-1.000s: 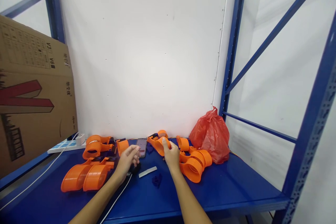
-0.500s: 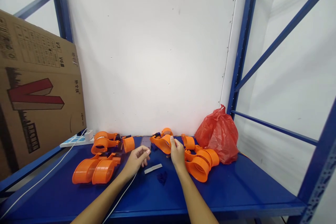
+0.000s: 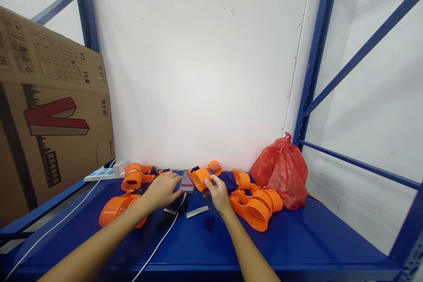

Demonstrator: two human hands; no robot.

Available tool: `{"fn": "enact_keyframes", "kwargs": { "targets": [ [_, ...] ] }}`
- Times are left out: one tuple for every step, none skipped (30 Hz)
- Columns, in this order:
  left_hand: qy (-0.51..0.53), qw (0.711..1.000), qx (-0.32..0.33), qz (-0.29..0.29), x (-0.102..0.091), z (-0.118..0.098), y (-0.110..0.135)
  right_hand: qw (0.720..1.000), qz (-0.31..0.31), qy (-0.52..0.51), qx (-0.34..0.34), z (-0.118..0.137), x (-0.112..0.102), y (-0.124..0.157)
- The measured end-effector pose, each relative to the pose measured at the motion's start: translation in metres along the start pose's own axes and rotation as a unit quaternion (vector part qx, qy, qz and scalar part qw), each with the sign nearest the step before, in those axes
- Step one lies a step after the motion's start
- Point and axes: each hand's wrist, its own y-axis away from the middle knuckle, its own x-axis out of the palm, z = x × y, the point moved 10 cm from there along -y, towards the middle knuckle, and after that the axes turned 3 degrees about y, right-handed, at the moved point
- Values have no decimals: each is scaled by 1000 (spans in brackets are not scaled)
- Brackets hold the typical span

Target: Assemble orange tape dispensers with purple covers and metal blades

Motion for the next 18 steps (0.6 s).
{"fn": "enact_keyframes", "kwargs": {
  "targets": [
    [-42, 999, -11, 19, 3, 12, -5, 1000, 7, -9, 4, -1, 5, -1],
    [-79, 996, -21, 37, 8, 24, -9, 1000, 12, -20, 10, -2, 11, -3],
    [-112, 992, -27, 59, 13, 33, -12, 999, 18, -33, 18, -3, 17, -6],
    [-139, 986, -31, 81, 20, 41, -14, 998, 22, -46, 28, -4, 23, -9],
    [-159, 982, -35, 100, 26, 48, -16, 997, 24, -60, 38, -6, 30, -12],
    [-172, 978, -38, 115, 30, 53, -17, 996, 25, -73, 50, -8, 38, -16],
    [-179, 975, -41, 124, 34, 57, -17, 994, 23, -86, 64, -12, 45, -20],
    [-182, 974, -45, 130, 35, 60, -17, 992, 21, -96, 77, -16, 54, -25],
    [-184, 973, -48, 134, 36, 63, -17, 991, 23, -102, 89, -21, 63, -29],
    [-185, 972, -51, 137, 35, 66, -16, 990, 23, -99, 98, -26, 72, -33],
    [-188, 970, -55, 141, 34, 69, -15, 991, 15, -84, 105, -33, 79, -37],
    [-191, 969, -59, 144, 32, 71, -14, 991, 2, -65, 117, -41, 86, -41],
    [-194, 968, -63, 145, 29, 73, -13, 991, -15, -43, 124, -48, 90, -45],
    [-198, 967, -66, 146, 26, 75, -12, 991, -24, -33, 128, -54, 96, -50],
    [-201, 966, -68, 145, 23, 76, -11, 991, -30, -26, 130, -60, 101, -54],
    [-203, 966, -71, 144, 20, 77, -10, 991, -33, -18, 132, -65, 106, -58],
    [-206, 965, -74, 142, 18, 78, -9, 990, -33, -13, 135, -69, 111, -62],
    [-208, 965, -79, 141, 16, 79, -9, 990, -31, -8, 138, -72, 115, -65]
  ]
}}
